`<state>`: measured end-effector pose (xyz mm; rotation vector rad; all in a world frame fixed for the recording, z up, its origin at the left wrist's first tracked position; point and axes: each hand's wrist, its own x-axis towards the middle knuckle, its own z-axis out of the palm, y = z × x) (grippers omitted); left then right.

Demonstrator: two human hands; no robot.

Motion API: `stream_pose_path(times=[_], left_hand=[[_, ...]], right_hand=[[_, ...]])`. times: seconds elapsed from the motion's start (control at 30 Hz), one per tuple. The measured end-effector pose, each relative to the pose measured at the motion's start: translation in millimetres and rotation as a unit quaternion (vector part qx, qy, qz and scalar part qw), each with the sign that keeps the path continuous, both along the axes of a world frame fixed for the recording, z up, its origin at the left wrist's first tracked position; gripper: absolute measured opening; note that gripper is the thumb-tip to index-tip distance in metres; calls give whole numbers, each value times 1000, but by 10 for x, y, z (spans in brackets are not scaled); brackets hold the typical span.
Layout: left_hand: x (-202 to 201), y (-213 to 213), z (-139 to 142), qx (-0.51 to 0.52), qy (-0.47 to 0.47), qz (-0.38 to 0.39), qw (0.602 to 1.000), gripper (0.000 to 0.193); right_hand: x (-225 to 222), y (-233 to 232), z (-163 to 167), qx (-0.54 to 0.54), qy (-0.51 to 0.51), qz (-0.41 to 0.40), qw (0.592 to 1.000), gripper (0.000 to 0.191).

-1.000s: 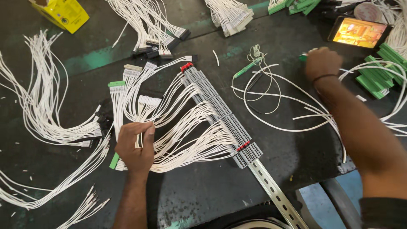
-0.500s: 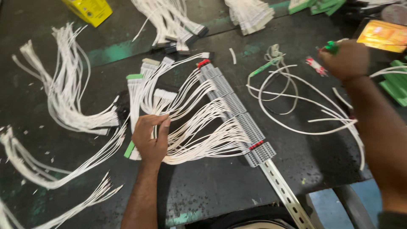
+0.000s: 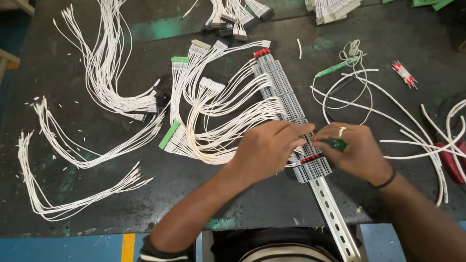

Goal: The person inserts stripped white wire ends into terminal blocks mounted on a DIN rail, pressing each wire into its slot and using a green-handled screwdriver to tighten the terminals. They work through rows of terminals, occasionally repositioning the wire bundle and adjusting wires before tightening.

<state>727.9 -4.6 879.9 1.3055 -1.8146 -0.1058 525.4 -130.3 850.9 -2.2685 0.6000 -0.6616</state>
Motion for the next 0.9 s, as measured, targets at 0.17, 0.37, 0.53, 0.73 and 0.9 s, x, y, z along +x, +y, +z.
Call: stream_pose_path(times=[0.17,0.37,0.53,0.73,0.9], left_hand=[[-106,-319,-110,88,31,-7,996,18],[-111,-459,-335,90,60,-57,992,12],[-13,-459,-366,94,93,-92,987,12],[48,-467,-348,90,73,-85,990,11],[46,-449,-404,83,84,-75,990,10]], right_hand=[[-105,-37,-125,18,-11,1,1000,15],[-123,-106,-163,-9,-22,25,999,19],[-74,-80,-160,12,-18,-7,1000,18],[4,-54,-87,9,11,-18,1000,18],[19,-54,-84,-14,5,-10,1000,19]])
